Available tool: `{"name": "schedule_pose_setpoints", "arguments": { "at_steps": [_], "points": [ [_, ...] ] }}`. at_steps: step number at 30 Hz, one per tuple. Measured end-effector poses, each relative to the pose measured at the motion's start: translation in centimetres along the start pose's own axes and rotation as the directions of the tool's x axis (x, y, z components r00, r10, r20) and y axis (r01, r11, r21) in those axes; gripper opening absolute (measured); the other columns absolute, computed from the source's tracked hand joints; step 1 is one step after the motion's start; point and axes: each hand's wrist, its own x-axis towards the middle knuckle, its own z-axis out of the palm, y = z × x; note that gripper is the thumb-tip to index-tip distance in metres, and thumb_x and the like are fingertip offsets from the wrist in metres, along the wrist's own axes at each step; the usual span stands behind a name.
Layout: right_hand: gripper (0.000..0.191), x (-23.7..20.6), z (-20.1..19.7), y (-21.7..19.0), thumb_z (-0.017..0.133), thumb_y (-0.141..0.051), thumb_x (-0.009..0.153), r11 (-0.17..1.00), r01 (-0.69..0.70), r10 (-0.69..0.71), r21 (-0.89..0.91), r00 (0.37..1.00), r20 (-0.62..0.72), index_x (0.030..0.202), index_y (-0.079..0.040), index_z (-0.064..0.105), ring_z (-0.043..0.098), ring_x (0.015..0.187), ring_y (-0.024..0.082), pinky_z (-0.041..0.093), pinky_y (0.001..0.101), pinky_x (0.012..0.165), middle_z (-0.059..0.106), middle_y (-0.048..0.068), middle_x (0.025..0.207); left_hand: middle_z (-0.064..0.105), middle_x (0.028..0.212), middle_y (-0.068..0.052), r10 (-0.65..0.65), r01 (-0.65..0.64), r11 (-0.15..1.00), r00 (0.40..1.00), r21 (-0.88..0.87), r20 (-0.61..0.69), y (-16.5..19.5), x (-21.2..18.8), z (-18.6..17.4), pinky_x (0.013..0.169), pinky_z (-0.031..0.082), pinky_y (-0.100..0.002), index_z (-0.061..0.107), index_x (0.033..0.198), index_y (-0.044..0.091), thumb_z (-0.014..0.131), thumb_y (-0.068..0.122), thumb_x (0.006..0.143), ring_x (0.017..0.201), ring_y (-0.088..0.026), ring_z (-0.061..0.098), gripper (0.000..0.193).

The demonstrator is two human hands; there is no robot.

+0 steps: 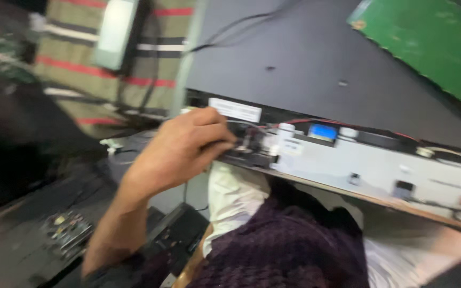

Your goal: The person uses a screwdriver to remove screws from a metal bracket attached to a flat-screen TV chassis. They then detach the bracket, inspect the internal components, and reattach the bracket, securing it with screws.

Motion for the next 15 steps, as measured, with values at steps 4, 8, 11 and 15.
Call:
{"name": "schedule_pose_setpoints", "arguments": {
  "at_steps": [4,8,11,15],
  "points": [
    [0.023,0.2,-2.5,0.1,0.044,-0.004,0.121,0.997,0.057,-0.056,0.049,0.998,-0.014,0.110,0.007,0.061,0.074,0.088,0.029,0.063,0.0347,0.082,0.071,0.025,0.100,0.067,0.106,-0.011,-0.039,0.039,0.999,0.999,0.016,-0.028,0.6,1.4,1.8,0.072,0.053,-0.040,0.075,0.094,0.008,0.076,0.014,0.084,0.089,-0.030,0.067,0.011],
    [0.004,0.3,-3.9,0.2,0.053,0.004,0.122,0.932,0.295,-0.260,0.211,0.949,-0.177,0.119,0.006,0.051,0.076,0.091,0.029,0.066,0.0367,0.087,0.071,0.026,0.101,0.068,0.113,-0.011,-0.143,0.143,0.989,0.990,0.025,0.004,2.2,3.5,3.3,0.067,0.054,-0.037,0.076,0.095,0.008,0.078,0.013,0.081,0.079,-0.025,0.070,0.015],
    [0.012,0.5,-4.3,0.5,0.054,0.001,0.117,0.911,0.346,-0.300,0.225,0.929,-0.217,0.125,0.004,0.045,0.076,0.088,0.028,0.066,0.0371,0.084,0.070,0.024,0.098,0.072,0.110,-0.012,-0.195,0.200,0.978,0.977,0.052,-0.083,4.3,3.9,3.7,0.070,0.055,-0.033,0.074,0.099,0.005,0.076,0.009,0.086,0.084,-0.024,0.071,0.014],
    [0.015,0.8,-4.0,0.7,0.056,-0.006,0.119,0.881,0.359,-0.267,0.309,0.916,-0.300,0.125,0.003,0.046,0.075,0.083,0.028,0.068,0.0397,0.082,0.069,0.023,0.096,0.078,0.102,-0.010,-0.317,0.308,0.948,0.903,-0.080,-0.290,7.7,2.8,6.0,0.065,0.055,-0.026,0.075,0.104,0.007,0.074,0.006,0.094,0.084,-0.016,0.074,0.010]
  ]
}}
